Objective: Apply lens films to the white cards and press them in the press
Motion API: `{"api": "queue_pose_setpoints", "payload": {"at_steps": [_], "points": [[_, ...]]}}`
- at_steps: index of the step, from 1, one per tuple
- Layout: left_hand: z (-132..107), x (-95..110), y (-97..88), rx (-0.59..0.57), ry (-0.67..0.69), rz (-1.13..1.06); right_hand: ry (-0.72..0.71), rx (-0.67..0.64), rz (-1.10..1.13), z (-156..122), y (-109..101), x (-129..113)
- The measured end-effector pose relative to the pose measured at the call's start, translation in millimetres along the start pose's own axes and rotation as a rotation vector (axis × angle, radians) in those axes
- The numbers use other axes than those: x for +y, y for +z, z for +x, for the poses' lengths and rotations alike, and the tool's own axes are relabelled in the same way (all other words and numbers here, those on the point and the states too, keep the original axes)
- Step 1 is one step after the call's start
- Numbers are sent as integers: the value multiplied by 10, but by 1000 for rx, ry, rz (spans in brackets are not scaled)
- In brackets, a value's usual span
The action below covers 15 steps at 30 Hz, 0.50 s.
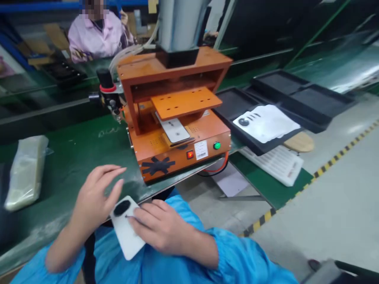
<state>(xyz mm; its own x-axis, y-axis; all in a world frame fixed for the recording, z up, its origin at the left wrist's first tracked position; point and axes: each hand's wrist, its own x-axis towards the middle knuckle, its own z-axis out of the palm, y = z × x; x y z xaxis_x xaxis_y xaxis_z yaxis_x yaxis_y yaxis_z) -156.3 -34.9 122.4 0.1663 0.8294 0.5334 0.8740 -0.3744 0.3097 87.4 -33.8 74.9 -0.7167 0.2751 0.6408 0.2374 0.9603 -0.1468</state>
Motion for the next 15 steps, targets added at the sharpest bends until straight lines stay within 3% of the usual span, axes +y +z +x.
{"api": "queue_pose_setpoints", "payload": {"at_steps": [3,7,11,15], "points": [[747,235,396,-46,263,135,138,126,-39,-292,-659,141],[1563,182,881,-249,414,332,285,235,-232,-681,-1255,429],[2054,-31,1174,-351,378,119,279,326,-414,-810,-1443,830],[2213,-152,1238,-324,211,-57,328,369,-444,-751,-1353,1255]]}}
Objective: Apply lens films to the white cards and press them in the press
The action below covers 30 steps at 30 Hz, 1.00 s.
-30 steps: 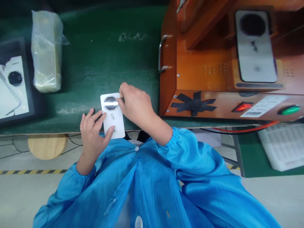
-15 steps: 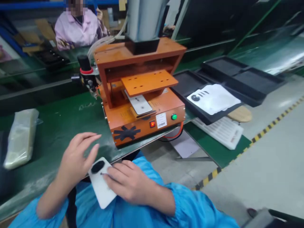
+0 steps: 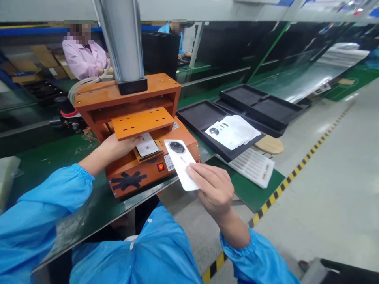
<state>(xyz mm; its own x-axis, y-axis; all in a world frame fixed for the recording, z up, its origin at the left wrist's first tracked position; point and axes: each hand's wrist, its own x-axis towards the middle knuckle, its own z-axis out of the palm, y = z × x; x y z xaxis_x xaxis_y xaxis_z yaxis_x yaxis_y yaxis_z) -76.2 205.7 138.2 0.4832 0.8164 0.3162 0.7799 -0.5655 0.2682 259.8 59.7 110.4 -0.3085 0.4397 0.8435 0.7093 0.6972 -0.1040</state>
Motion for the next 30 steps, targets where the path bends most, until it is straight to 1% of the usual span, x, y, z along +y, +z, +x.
{"api": "queue_pose_setpoints", "payload": {"at_steps": [2,4,6,7,9,11,12,13,15,17,18,21,23,24,26,30], "points": [[-7,11,-39,30,-38,-33,87,-8,8,54,166,115],[-67,76,-87,106,-51,-45,158,-11,27,107,323,210],[-228,182,-131,181,-2,21,188,-12,62,170,473,279],[-361,246,-150,206,38,70,189,-18,85,211,551,301],[-733,389,-183,261,130,168,178,-48,124,320,723,316],[-1197,533,-213,369,211,266,160,-118,141,471,919,298],[-1434,598,-228,412,220,301,142,-168,146,558,1021,285],[-1660,656,-241,446,209,326,115,-225,152,647,1122,275],[-2046,751,-252,474,155,337,52,-352,178,804,1294,272],[-2330,829,-234,483,96,319,5,-477,213,904,1393,299],[-2436,866,-215,486,68,306,-7,-532,226,929,1408,323],[-2650,966,-148,508,-39,269,-40,-672,264,934,1351,405],[-2732,1012,-116,526,-104,247,-51,-732,285,914,1298,425],[-2761,1024,-107,528,-119,238,-38,-742,282,903,1285,413],[-2804,1028,-96,511,-111,225,22,-720,233,882,1303,343],[-2848,995,-67,457,-93,198,133,-640,79,863,1452,107]]}}
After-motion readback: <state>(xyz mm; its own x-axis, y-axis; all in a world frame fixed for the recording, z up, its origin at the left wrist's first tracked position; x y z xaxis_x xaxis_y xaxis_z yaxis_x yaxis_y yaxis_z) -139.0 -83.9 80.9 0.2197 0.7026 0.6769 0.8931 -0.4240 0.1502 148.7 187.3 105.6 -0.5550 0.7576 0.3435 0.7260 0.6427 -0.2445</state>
